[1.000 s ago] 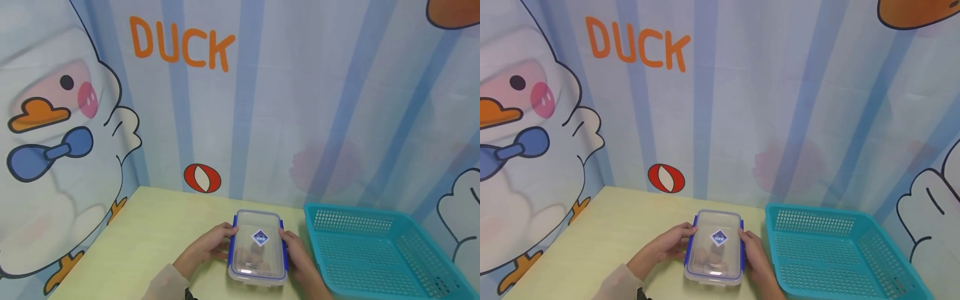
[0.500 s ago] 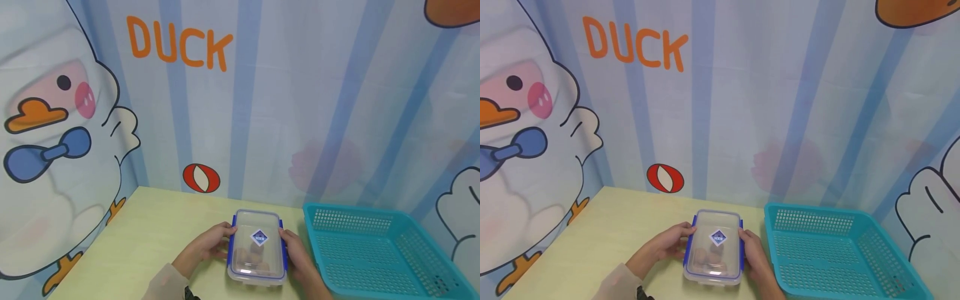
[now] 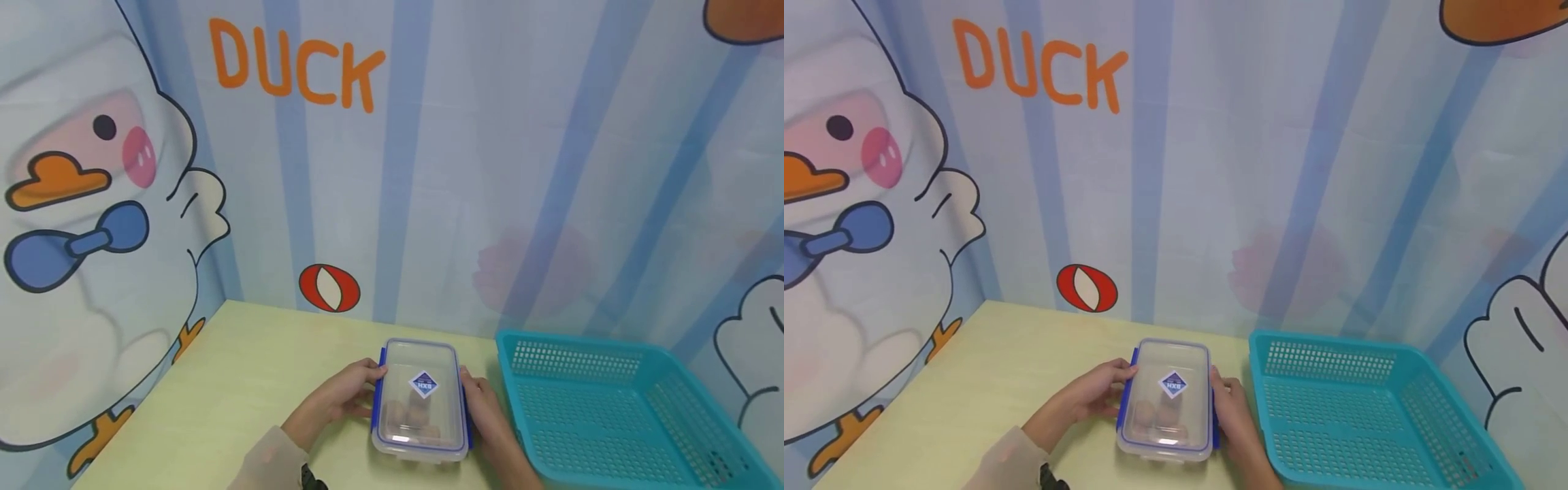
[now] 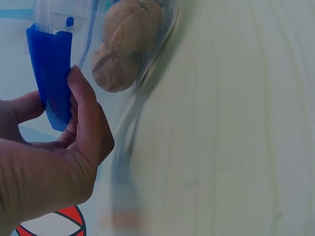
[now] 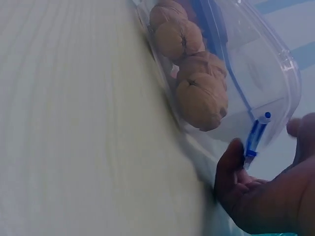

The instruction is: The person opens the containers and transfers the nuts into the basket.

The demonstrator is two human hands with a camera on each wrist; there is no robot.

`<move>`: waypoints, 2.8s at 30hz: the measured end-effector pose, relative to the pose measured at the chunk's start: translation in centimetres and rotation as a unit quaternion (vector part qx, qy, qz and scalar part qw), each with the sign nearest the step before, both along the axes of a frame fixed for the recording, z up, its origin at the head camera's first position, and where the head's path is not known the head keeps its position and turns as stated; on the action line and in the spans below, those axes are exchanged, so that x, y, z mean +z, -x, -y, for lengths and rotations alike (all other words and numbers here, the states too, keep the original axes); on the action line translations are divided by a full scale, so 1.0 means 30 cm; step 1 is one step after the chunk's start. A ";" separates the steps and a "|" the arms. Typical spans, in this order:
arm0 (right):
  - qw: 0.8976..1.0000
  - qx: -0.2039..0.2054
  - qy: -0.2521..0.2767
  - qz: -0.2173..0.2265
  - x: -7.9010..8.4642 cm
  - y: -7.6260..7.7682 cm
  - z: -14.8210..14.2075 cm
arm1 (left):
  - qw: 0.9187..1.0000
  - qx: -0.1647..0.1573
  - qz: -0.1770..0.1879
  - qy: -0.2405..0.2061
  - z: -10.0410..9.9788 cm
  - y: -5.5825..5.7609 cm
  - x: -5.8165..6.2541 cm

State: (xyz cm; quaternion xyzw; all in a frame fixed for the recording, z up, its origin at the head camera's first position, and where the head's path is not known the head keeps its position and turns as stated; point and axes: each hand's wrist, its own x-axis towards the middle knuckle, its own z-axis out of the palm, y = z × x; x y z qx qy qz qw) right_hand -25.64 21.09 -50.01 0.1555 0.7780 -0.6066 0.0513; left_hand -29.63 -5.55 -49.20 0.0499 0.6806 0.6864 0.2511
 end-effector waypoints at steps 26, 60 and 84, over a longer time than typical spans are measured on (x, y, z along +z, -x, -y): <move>0.996 0.007 -0.088 -0.028 -0.002 -0.006 0.034 | 0.995 0.031 -0.035 0.087 0.009 0.009 0.013; 0.965 0.024 -0.230 -0.124 0.091 -0.123 0.057 | 0.918 0.034 -0.280 0.280 -0.015 -0.141 0.107; 0.956 0.033 -0.233 -0.177 0.193 -0.160 0.055 | 0.904 0.033 -0.313 0.291 0.006 -0.159 0.220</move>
